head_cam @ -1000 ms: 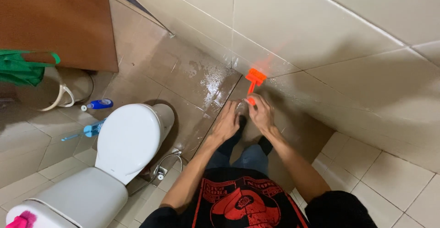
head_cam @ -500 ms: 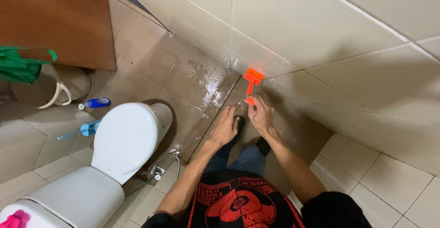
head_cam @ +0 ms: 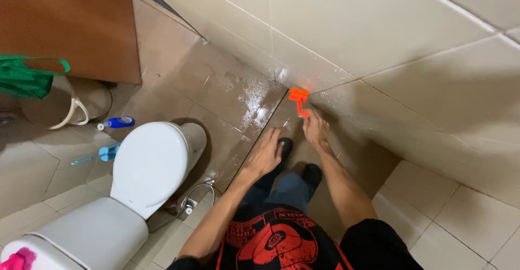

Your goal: The person scrubs the tiled walls of a bathroom using an orange handheld brush. They work along the lower sections of the walls and around the base of the toilet, moving systematically across the surfaces.

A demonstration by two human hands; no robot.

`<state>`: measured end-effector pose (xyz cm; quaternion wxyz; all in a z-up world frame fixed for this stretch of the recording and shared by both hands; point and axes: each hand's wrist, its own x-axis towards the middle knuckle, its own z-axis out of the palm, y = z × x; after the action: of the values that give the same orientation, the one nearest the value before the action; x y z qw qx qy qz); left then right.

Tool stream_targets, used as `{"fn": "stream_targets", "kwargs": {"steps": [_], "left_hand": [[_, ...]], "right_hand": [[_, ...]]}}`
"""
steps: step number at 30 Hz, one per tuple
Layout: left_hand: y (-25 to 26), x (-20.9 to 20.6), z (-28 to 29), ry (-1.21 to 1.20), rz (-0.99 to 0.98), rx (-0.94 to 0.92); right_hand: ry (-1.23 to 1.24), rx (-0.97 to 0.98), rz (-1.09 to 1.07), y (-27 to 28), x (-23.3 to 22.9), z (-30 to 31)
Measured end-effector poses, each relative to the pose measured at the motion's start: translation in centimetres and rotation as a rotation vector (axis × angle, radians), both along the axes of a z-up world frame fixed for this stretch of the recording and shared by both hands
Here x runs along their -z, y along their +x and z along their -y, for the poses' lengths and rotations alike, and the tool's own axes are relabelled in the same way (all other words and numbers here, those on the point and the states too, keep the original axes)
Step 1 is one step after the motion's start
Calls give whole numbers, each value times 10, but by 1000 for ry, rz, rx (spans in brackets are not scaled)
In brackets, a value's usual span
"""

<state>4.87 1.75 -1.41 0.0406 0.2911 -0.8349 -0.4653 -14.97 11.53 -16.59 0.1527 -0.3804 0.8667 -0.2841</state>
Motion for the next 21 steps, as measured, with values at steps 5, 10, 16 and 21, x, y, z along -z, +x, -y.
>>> {"fn": "stream_targets", "kwargs": {"steps": [5, 10, 16, 21], "left_hand": [[-1, 8, -10, -53, -58, 15], [-16, -28, -15, 13, -82, 46], [-22, -31, -42, 73, -116, 77], [-38, -29, -66, 147, -205, 135]], "right_hand": [[-155, 72, -20, 10, -53, -4], [-352, 89, -88, 21, -145, -12], [-528, 111, -173, 34, -208, -51], [-454, 128, -86, 32, -185, -82]]}}
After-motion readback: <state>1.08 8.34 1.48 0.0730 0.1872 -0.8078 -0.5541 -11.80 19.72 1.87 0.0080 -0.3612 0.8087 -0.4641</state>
